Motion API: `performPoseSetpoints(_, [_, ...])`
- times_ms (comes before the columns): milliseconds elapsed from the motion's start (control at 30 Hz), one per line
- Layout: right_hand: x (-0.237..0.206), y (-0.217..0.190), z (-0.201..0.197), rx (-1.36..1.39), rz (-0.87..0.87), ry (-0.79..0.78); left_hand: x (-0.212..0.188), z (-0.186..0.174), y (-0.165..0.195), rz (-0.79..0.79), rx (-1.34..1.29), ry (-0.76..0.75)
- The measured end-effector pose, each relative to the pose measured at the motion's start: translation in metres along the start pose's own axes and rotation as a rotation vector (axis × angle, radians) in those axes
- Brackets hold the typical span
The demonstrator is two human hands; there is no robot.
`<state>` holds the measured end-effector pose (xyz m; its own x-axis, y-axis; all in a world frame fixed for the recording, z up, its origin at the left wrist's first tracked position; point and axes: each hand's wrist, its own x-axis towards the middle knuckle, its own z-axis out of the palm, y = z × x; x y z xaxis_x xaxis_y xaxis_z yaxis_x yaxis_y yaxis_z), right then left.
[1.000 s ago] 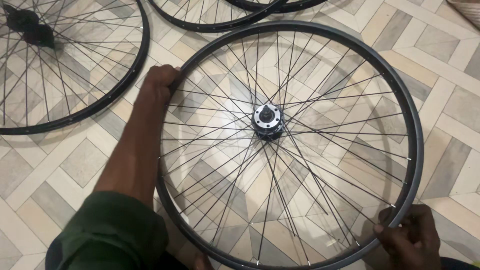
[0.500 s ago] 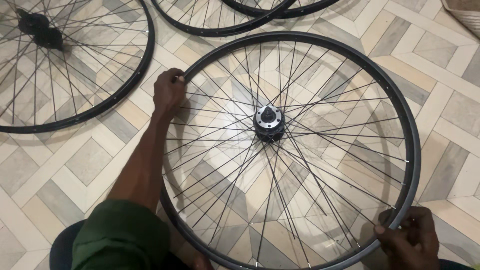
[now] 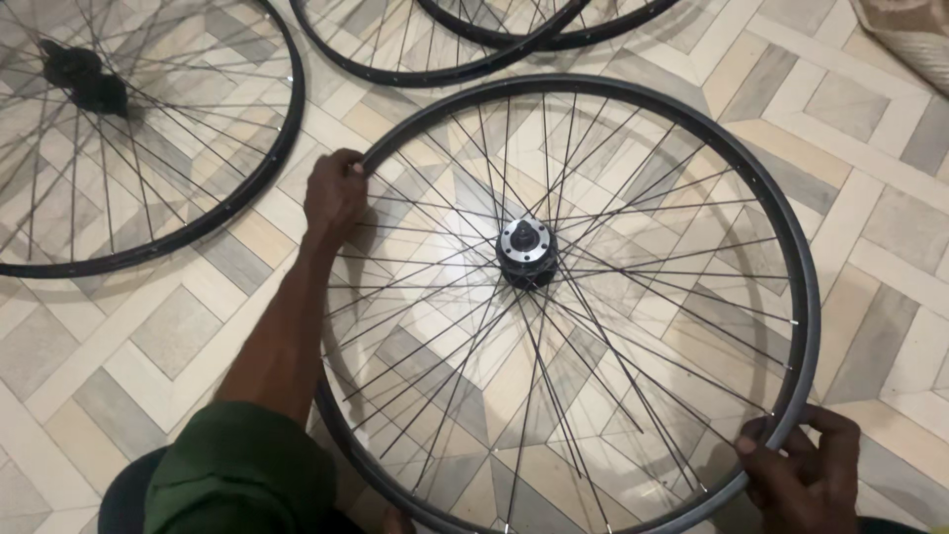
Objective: The person sits on the floor and laces a bicycle wheel by hand, threading spokes through the rim and hub. The person rotates the wheel to access different sections and continues the lacing process.
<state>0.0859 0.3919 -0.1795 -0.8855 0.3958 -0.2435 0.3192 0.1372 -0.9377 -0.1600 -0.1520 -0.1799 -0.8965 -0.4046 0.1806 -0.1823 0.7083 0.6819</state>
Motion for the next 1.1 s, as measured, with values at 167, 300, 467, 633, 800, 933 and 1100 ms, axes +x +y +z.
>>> performPoseSetpoints(167, [0.014, 0.027, -0.012, 0.01, -0.078, -0.056, 0.02, -0.003, 0.024, -0.055, 0.018, -0.103])
performPoseSetpoints(300, [0.015, 0.038, -0.016, -0.028, -0.091, -0.014, 0.03, 0.0, 0.045, -0.028, -0.276, -0.146])
performPoseSetpoints(467, [0.012, 0.034, -0.014, -0.083, 0.027, 0.047, 0.031, 0.006, 0.053, -0.155, -0.16, -0.168])
performPoseSetpoints(633, [0.006, 0.029, -0.013, 0.011, -0.152, -0.027, 0.054, 0.012, 0.046, -0.204, -0.506, -0.299])
performPoseSetpoints(800, [0.003, 0.024, -0.01, -0.065, -0.072, 0.027, 0.066, 0.005, 0.045, 0.378, 0.335, -0.403])
performPoseSetpoints(933, [0.009, 0.015, -0.008, -0.094, 0.069, 0.018, 0.042, 0.004, 0.04, -0.107, -0.416, -0.275])
performPoseSetpoints(1100, [0.01, 0.021, -0.009, -0.079, 0.073, -0.01, 0.027, 0.0, 0.046, -0.008, -0.244, -0.15])
